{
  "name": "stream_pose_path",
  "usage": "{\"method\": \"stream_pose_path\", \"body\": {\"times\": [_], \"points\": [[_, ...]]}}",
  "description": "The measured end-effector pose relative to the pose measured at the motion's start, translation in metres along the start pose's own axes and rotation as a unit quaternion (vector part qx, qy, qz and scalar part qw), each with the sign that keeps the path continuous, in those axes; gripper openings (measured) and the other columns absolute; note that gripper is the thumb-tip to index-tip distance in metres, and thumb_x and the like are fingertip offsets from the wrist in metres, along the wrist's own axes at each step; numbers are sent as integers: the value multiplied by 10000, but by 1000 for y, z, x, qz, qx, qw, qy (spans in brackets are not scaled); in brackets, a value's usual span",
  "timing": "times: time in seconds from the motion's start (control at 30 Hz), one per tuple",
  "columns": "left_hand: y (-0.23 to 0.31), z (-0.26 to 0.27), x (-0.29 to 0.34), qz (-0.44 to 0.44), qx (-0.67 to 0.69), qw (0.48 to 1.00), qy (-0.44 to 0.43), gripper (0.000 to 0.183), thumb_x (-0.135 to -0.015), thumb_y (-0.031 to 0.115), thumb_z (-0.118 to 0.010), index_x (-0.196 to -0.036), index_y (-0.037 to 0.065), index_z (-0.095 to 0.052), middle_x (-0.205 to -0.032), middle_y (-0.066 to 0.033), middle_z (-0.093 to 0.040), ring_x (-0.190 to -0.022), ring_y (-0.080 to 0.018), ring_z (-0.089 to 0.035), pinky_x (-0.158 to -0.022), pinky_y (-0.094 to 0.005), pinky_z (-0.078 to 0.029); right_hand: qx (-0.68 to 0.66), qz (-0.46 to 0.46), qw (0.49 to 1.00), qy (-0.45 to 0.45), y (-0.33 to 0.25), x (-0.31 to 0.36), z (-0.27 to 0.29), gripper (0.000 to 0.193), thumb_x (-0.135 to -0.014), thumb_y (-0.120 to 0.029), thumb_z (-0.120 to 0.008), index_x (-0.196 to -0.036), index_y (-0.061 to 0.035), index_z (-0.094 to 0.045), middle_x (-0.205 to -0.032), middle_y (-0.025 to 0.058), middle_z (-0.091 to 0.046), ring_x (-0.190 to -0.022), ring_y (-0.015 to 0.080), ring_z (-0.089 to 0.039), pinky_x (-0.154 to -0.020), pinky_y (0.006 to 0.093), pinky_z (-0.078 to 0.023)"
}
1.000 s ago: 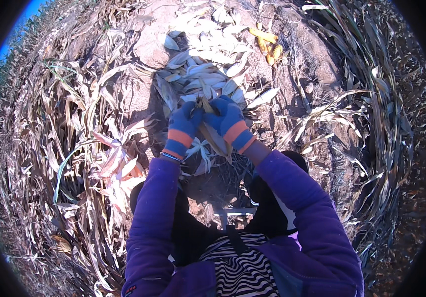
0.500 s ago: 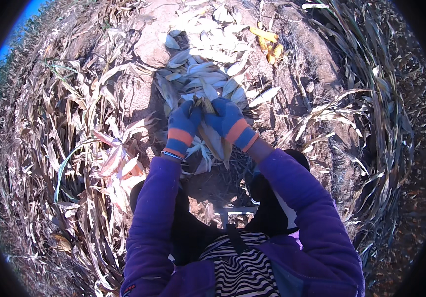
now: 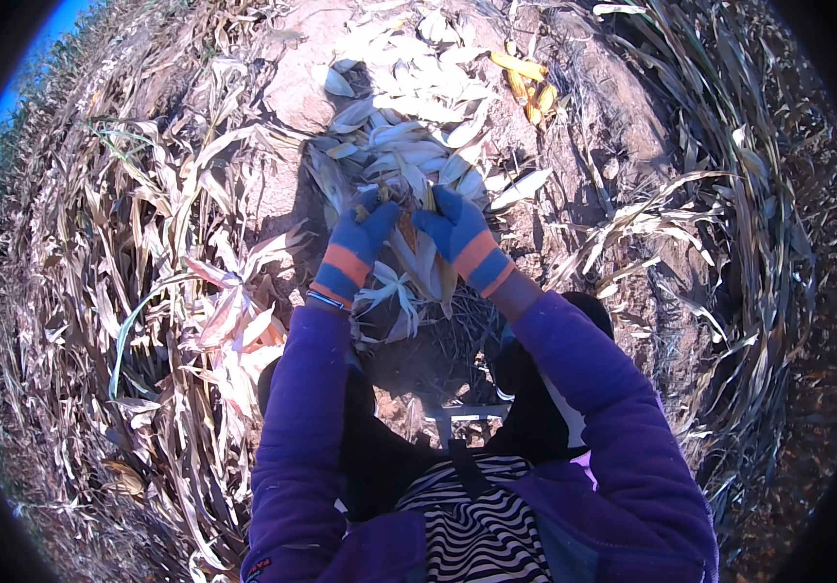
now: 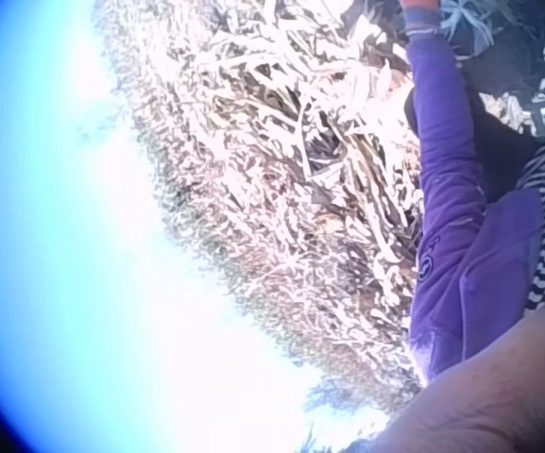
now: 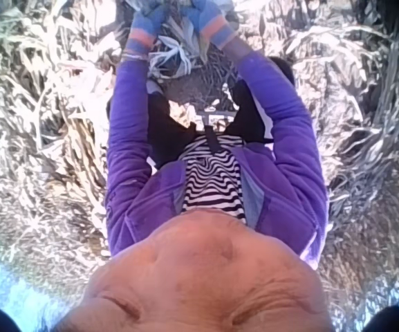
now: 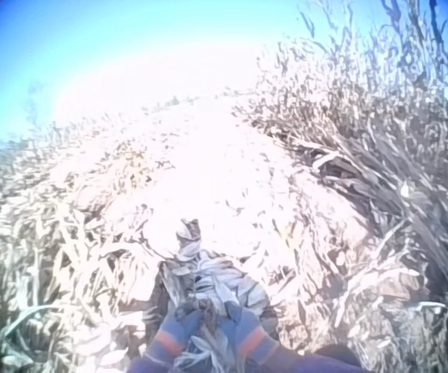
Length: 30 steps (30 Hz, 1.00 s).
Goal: The person sits on the ground in a cornfield and husks corn cobs by hand, removing the dried husks and placing the shucked cobs aside. The person handles multiple corn cobs one at a time, peeling back the husks and discarding them on the ground.
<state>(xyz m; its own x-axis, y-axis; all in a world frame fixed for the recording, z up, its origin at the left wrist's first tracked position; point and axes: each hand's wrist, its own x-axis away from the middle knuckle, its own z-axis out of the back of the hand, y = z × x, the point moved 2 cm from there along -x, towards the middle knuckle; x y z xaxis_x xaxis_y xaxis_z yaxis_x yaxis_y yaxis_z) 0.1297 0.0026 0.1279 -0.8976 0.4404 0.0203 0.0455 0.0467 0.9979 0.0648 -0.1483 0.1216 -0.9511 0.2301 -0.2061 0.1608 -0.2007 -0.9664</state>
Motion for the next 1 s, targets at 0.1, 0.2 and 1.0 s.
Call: {"method": "stream_pose_path", "body": {"times": [0.1, 0.2, 1.0], "points": [[8, -8, 4, -1, -11, 1000, 11, 264, -833, 140, -609, -1053, -5, -592, -900, -30, -615, -758, -98, -536, -668, -236, -445, 1, 17, 1000, 9, -3, 5, 1, 297, -767, -120, -643, -1006, 38, -562, -903, 178, -630, -795, 225, -598, -715, 320, -466], [-18, 6, -7, 13, 41, 991, 130, 289, -843, 152, -610, -1064, -31, -574, -915, -37, -605, -797, -110, -529, -707, -245, -437, 11, 17, 999, -29, -34, 10, -6, 293, -776, -114, -636, -1018, 32, -561, -900, 169, -632, -789, 207, -592, -720, 310, -468], [-9, 123, -17, 1, -71, 889, 453, 369, -846, 360, -561, -901, -4, -591, -754, -84, -606, -658, -198, -536, -621, -327, -443, 275, 49, 857, -433, -29, 54, 10, 269, -798, -234, -613, -970, -33, -567, -814, 171, -592, -755, 328, -585, -690, 399, -450]]}}
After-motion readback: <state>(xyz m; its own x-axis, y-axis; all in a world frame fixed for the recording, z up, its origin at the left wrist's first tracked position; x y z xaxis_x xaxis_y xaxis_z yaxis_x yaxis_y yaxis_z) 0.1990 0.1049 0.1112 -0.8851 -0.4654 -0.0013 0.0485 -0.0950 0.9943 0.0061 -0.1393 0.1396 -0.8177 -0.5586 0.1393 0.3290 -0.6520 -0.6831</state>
